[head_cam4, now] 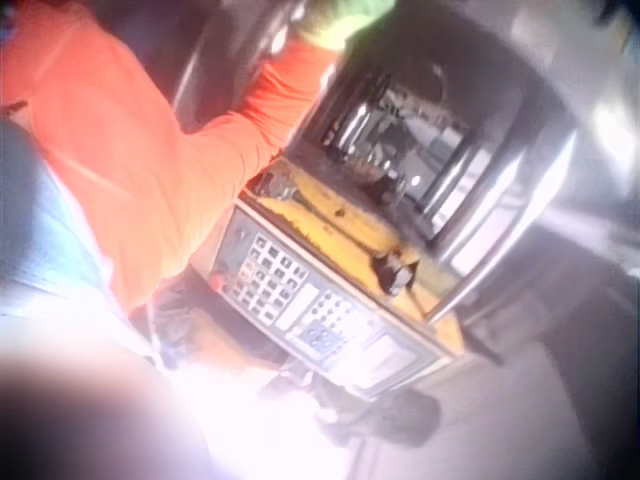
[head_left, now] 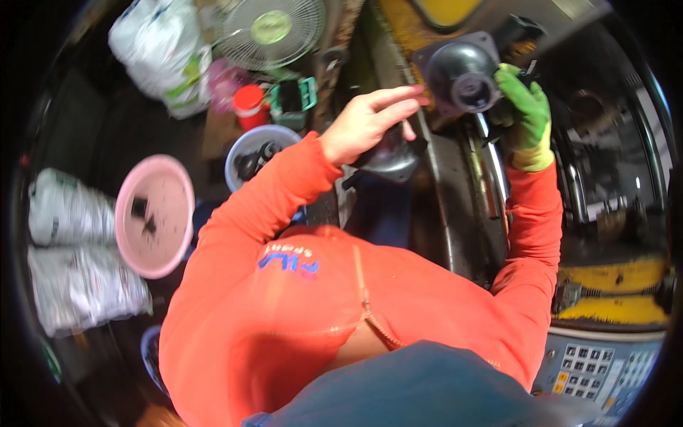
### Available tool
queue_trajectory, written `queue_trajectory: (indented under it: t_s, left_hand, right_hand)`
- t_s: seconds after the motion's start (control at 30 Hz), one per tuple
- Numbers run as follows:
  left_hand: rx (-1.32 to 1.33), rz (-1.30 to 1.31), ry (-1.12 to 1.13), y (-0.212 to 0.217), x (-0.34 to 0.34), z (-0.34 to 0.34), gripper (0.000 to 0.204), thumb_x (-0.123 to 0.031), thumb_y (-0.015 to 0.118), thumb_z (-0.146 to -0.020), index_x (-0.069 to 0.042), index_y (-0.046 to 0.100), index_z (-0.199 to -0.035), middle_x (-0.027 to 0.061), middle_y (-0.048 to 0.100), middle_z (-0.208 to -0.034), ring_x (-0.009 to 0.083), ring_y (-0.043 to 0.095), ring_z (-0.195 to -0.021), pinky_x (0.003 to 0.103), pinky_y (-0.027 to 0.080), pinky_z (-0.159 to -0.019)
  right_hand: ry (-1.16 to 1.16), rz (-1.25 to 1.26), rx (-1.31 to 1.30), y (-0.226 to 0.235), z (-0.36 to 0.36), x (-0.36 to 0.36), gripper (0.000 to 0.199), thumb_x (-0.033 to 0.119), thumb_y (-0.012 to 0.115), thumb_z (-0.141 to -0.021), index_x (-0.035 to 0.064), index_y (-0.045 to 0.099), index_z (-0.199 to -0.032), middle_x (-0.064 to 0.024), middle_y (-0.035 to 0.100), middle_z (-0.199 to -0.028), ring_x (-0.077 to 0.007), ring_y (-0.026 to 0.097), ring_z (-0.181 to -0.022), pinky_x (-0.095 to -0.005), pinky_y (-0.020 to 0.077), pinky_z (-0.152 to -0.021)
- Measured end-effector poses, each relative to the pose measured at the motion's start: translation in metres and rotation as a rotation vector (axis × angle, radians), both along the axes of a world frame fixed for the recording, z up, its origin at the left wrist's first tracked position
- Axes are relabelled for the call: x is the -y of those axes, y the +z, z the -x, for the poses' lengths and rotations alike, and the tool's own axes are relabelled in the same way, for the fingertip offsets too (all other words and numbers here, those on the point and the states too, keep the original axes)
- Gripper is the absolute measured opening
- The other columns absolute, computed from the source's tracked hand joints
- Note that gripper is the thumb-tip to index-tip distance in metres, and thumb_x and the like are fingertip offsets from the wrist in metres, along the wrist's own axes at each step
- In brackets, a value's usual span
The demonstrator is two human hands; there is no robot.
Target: The person sits in a workshop and repeatedly picks up black molded parts from a blue basin, wipes each part with a green cloth, and places it into a pink basin. The person handles the parts one at a time, turning them over to wipe different surfaces.
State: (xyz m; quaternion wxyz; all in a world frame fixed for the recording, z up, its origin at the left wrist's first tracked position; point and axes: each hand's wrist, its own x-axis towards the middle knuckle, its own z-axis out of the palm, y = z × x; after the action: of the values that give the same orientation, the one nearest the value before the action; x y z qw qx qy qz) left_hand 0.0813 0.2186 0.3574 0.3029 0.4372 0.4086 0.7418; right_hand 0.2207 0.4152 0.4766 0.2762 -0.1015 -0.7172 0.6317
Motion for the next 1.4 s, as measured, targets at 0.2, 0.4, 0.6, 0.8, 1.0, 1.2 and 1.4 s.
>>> queue_trajectory:
  t_s: [0.2, 0.4, 0.6, 0.8, 1.0, 1.2, 1.4]
  left_hand:
    - [0.346, 0.093, 0.396, -0.044, 0.085, 0.022, 0.033, -0.024, 0.061, -0.094, 0.003, 0.064, -0.113, 0.0073, 0.067, -0.11, 0.0145, 0.061, -0.1, 0.028, 0.043, -0.094]
    - [0.713, 0.057, 0.88, -0.142, 0.253, 0.059, 0.02, -0.016, 0.066, -0.089, 0.002, 0.068, -0.096, 0.0088, 0.069, -0.09, 0.0157, 0.064, -0.08, 0.03, 0.053, -0.073]
    - [0.896, 0.297, 1.742, -0.294, 0.433, 0.072, 0.023, -0.019, 0.066, -0.085, 0.003, 0.067, -0.09, 0.0124, 0.068, -0.086, 0.0204, 0.065, -0.076, 0.035, 0.052, -0.067]
    - [1.221, 0.501, 1.809, -0.413, 0.482, 0.119, 0.027, -0.026, 0.054, -0.091, -0.004, 0.069, -0.095, 0.0107, 0.068, -0.092, 0.0213, 0.065, -0.085, 0.036, 0.049, -0.076]
    - [1.36, -0.271, 1.34, -0.345, 0.438, 0.128, 0.029, -0.027, 0.046, -0.096, -0.006, 0.062, -0.083, 0.0103, 0.064, -0.082, 0.0283, 0.061, -0.07, 0.044, 0.053, -0.071]
    - [1.207, -0.445, 0.988, -0.228, 0.321, 0.084, 0.021, -0.019, 0.053, -0.089, -0.001, 0.064, -0.086, 0.0114, 0.067, -0.089, 0.0282, 0.064, -0.083, 0.045, 0.051, -0.085]
    - [1.044, -0.642, -0.02, -0.248, 0.25, 0.071, 0.03, -0.02, 0.043, -0.099, 0.0, 0.057, -0.116, 0.0158, 0.061, -0.115, 0.0279, 0.059, -0.109, 0.045, 0.048, -0.095]
  right_hand:
    - [0.166, -0.355, 0.133, -0.034, 0.075, 0.055, 0.031, 0.017, 0.068, -0.081, 0.0002, 0.066, -0.106, -0.008, 0.068, -0.091, -0.0162, 0.063, -0.073, -0.0277, 0.0484, -0.062]
    - [-0.578, -0.6, -0.245, -0.044, 0.067, 0.019, 0.035, 0.023, 0.069, -0.081, 0.0038, 0.065, -0.11, -0.0118, 0.064, -0.103, -0.0224, 0.064, -0.085, -0.0317, 0.0516, -0.072]
    - [-0.39, -0.157, -0.082, -0.057, 0.08, -0.011, 0.027, 0.023, 0.064, -0.089, 0.0052, 0.062, -0.108, -0.0078, 0.06, -0.105, -0.0167, 0.059, -0.085, -0.0294, 0.0494, -0.075]
    - [-0.337, -0.136, -0.058, -0.066, 0.083, -0.015, 0.03, 0.03, 0.062, -0.09, 0.0051, 0.061, -0.107, -0.0076, 0.06, -0.096, -0.0164, 0.06, -0.08, -0.0278, 0.0498, -0.07]
    - [-0.429, -0.421, -0.146, -0.084, 0.052, -0.008, 0.028, 0.022, 0.059, -0.091, 0.0, 0.058, -0.108, -0.0117, 0.061, -0.098, -0.0186, 0.062, -0.079, -0.0309, 0.0522, -0.065]
    - [-0.631, -0.533, -0.505, -0.094, -0.003, 0.055, 0.025, 0.014, 0.063, -0.087, -0.0048, 0.059, -0.104, -0.0133, 0.06, -0.092, -0.0225, 0.062, -0.081, -0.0333, 0.0545, -0.067]
    - [-0.693, -0.937, -0.628, -0.092, -0.006, 0.072, 0.022, 0.008, 0.059, -0.089, -0.0069, 0.057, -0.105, -0.0121, 0.058, -0.085, -0.0218, 0.06, -0.076, -0.0338, 0.0553, -0.069]
